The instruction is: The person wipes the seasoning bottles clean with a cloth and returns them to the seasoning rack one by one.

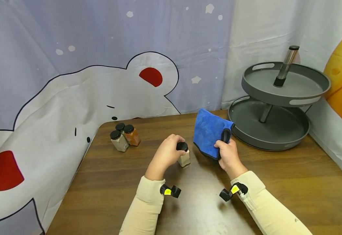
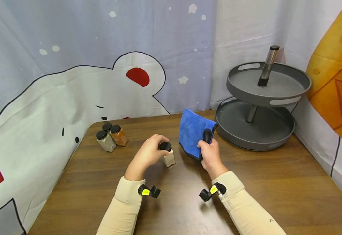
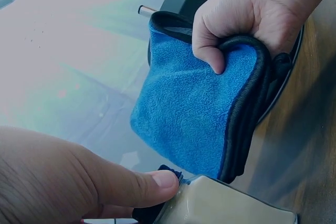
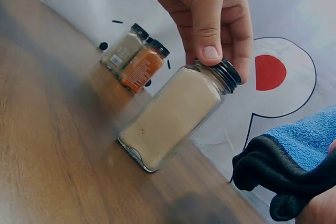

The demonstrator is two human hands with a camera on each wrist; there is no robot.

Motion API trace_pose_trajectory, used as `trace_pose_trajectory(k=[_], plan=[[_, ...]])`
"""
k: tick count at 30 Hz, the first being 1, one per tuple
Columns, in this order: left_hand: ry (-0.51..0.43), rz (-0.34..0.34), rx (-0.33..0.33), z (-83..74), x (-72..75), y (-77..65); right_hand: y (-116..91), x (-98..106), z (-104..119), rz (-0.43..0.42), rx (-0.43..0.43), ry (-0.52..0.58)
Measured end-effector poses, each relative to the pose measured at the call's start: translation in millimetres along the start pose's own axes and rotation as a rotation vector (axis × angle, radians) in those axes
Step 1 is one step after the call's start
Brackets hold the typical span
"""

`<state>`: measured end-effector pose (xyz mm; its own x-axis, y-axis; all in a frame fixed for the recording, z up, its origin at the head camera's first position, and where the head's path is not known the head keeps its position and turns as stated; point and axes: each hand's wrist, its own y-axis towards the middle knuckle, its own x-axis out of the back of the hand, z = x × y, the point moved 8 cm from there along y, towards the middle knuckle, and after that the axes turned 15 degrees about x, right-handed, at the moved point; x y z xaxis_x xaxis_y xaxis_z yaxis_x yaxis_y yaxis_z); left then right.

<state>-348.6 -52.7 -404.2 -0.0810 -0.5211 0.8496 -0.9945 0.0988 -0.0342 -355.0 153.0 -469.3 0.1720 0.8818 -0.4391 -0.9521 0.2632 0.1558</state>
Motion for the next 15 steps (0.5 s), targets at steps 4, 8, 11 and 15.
trace_pose_trajectory(k=[4,8,11,15], plan=[[0.003,0.017,-0.014,-1.2,-0.6,-0.3,-1,-2,-2,0.01,0.006,-0.034],[0.009,0.024,-0.021,-1.9,-0.5,-0.8,-4,-5,-10,0.036,0.008,-0.114],[0.014,0.023,-0.023,-1.6,-0.8,-0.7,-8,-9,-21,0.084,-0.009,-0.195],[0.022,0.022,-0.024,-1.4,-1.1,-0.2,-17,-16,-39,0.169,-0.057,-0.27]])
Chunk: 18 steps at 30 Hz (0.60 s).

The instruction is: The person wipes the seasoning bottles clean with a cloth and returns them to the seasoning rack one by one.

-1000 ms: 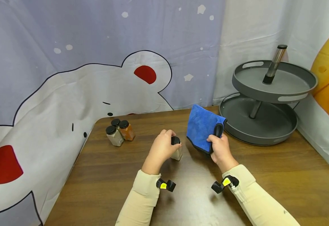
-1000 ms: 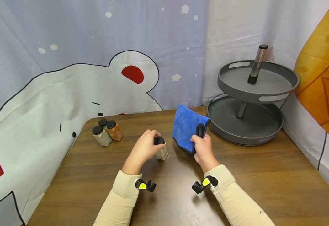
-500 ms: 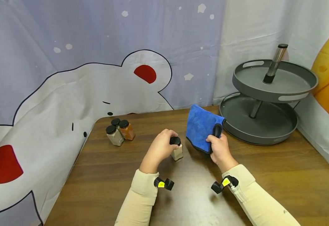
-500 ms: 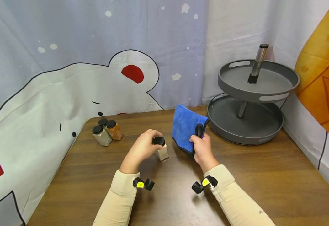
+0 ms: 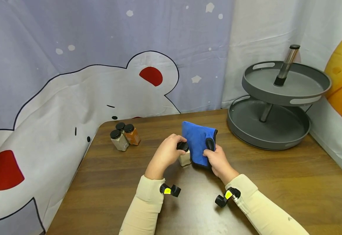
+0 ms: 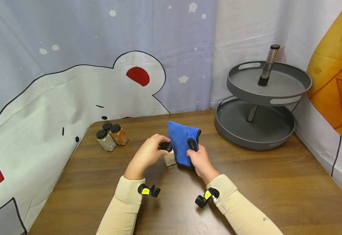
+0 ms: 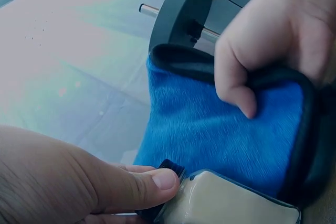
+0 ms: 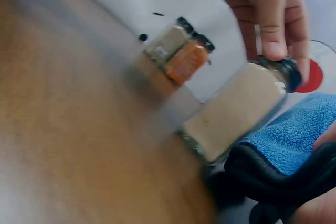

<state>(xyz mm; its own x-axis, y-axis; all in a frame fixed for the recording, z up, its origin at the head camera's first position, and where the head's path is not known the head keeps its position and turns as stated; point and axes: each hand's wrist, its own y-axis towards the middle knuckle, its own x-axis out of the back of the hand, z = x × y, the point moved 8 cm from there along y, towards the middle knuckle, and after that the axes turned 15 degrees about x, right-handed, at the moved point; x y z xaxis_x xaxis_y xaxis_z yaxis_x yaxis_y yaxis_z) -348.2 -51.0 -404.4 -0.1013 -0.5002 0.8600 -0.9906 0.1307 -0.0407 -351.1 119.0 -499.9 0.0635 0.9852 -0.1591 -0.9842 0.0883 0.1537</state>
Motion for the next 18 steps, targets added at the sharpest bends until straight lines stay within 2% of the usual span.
trace_pose_trajectory(k=[5,14,18], plan=[[0.0,-0.014,-0.012,-1.5,1.3,0.9,-8,-11,-10,0.073,-0.02,-0.063],[-0.003,-0.021,0.006,1.4,1.2,2.8,-9,-13,7,0.01,0.053,0.045],[0.002,-0.02,0.002,1.4,1.6,2.7,-10,-14,-5,0.056,0.047,-0.047]])
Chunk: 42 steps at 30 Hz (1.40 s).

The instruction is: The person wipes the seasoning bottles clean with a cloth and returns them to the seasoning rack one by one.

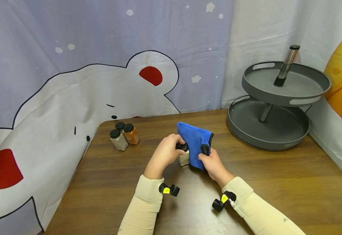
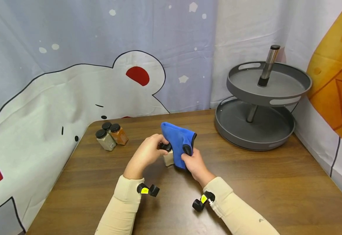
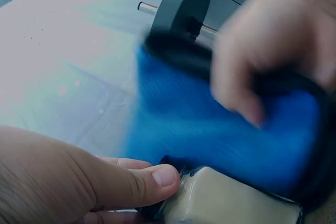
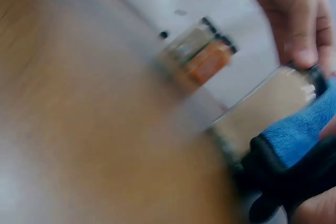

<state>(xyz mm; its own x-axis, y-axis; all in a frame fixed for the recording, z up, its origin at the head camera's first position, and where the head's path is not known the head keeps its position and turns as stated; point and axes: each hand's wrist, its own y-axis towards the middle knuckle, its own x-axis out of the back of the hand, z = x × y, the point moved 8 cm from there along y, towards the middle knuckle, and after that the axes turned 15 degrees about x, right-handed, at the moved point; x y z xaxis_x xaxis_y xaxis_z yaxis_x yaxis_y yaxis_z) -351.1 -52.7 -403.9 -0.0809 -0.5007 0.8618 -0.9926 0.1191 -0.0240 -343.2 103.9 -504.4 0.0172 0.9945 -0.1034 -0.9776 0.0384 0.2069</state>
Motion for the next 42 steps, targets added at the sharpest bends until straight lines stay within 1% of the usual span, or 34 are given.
trace_pose_trajectory(k=[1,3,4,8,9,11,13,15,17,20,22,25,27,30,32,34,36,37,39,42], plan=[[0.001,0.001,-0.003,0.0,0.0,-0.1,0,0,-3,0.008,-0.004,-0.023],[-0.006,0.009,0.002,0.5,0.0,-0.3,-1,-1,-3,0.013,0.006,-0.032],[-0.008,0.012,0.005,1.0,0.1,-0.4,-1,-1,-2,0.002,0.02,-0.02],[-0.018,0.015,0.015,2.5,0.7,-1.1,0,-2,12,-0.04,0.103,0.097],[-0.019,0.015,0.017,2.9,0.5,-1.0,0,-1,12,-0.045,0.111,0.099],[-0.016,0.012,0.009,1.9,0.3,-1.2,0,-1,8,-0.032,0.093,0.061],[-0.012,0.014,0.004,1.1,-0.6,-1.2,-1,0,2,-0.01,0.056,-0.01],[-0.009,0.017,-0.001,0.7,-1.8,-1.1,-1,1,-1,0.005,0.04,-0.065],[-0.005,0.019,0.002,0.9,-2.3,-1.3,-1,1,0,0.004,0.058,-0.061],[-0.003,0.015,0.004,0.6,-1.3,-1.7,0,1,7,-0.013,0.112,-0.015],[-0.004,0.013,0.006,0.3,-0.1,-1.8,0,1,6,-0.012,0.113,-0.014],[-0.003,0.015,0.006,-0.1,0.4,-1.5,1,1,1,0.009,0.072,-0.046],[-0.002,0.023,0.01,0.0,-0.1,-1.2,1,1,2,0.03,0.067,-0.054],[0.005,0.024,0.005,-0.9,0.0,-0.9,2,-2,10,0.095,0.117,-0.01],[0.02,0.018,-0.014,-2.4,0.1,-1.4,2,-5,17,0.153,0.159,-0.004],[0.041,0.008,-0.044,-4.3,0.1,-2.2,1,-8,21,0.214,0.196,-0.04],[0.056,0.002,-0.069,-5.8,0.0,-3.4,0,-11,23,0.249,0.223,-0.123],[0.061,0.001,-0.078,-6.3,-0.2,-4.0,0,-12,23,0.257,0.237,-0.182],[0.063,0.003,-0.08,-6.2,-0.3,-4.6,-1,-13,24,0.26,0.261,-0.283],[0.061,0.01,-0.064,-4.9,-0.3,-5.1,-4,-15,28,0.232,0.298,-0.371]])
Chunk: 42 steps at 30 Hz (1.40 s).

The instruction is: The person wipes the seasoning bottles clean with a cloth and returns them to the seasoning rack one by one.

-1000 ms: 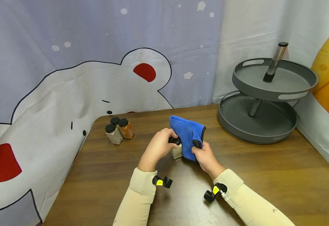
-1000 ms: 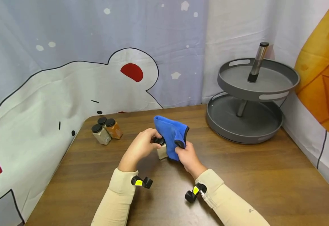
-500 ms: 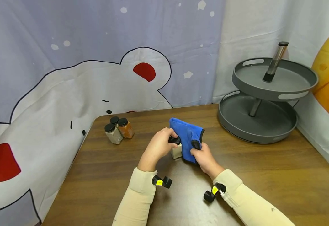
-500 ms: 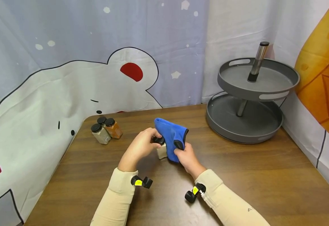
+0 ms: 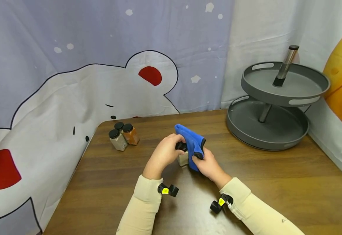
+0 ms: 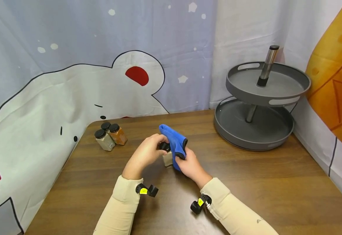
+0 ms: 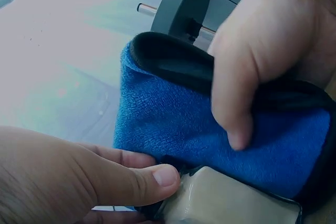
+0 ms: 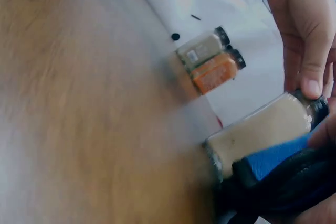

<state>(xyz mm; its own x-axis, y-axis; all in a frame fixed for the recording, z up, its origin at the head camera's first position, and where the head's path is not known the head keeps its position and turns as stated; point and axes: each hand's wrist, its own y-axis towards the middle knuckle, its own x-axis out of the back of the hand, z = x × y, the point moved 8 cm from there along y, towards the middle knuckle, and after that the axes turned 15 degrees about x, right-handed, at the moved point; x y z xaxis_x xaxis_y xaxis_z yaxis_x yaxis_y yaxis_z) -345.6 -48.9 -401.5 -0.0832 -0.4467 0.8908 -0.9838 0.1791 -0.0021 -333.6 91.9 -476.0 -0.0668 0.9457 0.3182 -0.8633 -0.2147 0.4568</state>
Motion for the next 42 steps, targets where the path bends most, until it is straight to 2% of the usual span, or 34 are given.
trace_pose_trajectory(k=[6,10,14,17,24,30,37,42], plan=[[-0.017,0.014,0.025,3.6,0.0,1.0,1,4,13,-0.055,0.104,-0.045],[-0.032,0.007,0.023,4.6,0.2,1.4,0,2,4,-0.051,0.056,-0.068],[-0.045,0.005,0.017,4.9,-0.2,0.8,0,3,0,-0.079,0.008,-0.018],[-0.051,0.01,0.024,5.5,-0.8,0.3,1,5,3,-0.102,0.018,0.026],[-0.045,0.0,0.026,5.5,1.7,1.1,1,0,-5,-0.086,-0.014,0.017],[-0.046,0.001,0.023,4.3,3.7,2.7,5,6,3,-0.11,0.016,0.056],[-0.056,-0.005,0.016,4.7,3.1,1.7,0,2,-3,-0.089,-0.008,-0.002],[-0.057,-0.01,-0.002,4.6,-0.7,-0.3,-4,5,1,-0.148,0.017,0.052]])
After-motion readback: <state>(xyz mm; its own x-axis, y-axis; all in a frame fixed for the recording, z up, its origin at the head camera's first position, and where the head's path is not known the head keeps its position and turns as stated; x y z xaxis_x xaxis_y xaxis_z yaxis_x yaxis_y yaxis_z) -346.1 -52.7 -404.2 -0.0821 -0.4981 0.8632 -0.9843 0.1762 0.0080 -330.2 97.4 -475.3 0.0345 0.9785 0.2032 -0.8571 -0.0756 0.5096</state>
